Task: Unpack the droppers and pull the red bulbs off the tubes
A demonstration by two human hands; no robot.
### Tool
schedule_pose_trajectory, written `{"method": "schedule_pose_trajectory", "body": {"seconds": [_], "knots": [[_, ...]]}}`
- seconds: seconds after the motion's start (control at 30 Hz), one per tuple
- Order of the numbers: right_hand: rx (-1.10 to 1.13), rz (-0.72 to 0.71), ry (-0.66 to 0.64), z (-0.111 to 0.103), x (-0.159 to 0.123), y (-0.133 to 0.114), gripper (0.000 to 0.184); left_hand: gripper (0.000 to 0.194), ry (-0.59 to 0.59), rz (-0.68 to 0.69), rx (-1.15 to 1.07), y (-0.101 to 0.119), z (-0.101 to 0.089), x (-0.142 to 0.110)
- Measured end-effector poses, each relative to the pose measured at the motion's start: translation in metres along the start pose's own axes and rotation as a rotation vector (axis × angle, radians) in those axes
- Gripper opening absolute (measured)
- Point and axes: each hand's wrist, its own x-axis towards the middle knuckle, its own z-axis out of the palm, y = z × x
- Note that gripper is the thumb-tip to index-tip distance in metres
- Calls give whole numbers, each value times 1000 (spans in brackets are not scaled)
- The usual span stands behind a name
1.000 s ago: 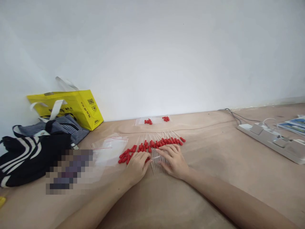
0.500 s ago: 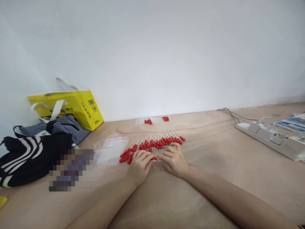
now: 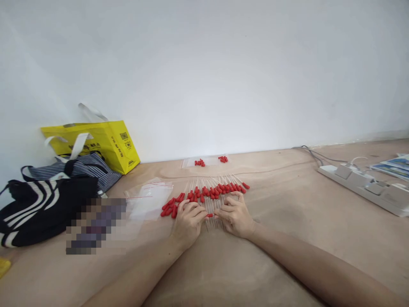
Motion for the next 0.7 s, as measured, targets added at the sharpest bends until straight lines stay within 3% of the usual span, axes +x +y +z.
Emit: {"method": "schedule_pose_trajectory", "body": {"seconds": [0.3,0.7], "knots": [[7,28,-41,-7,0,-1,20,18,-52,32,30,2,-5,2],[36,56,-23,-8,-7,4,20,19,8,7,32,-2,-7,-2]]}}
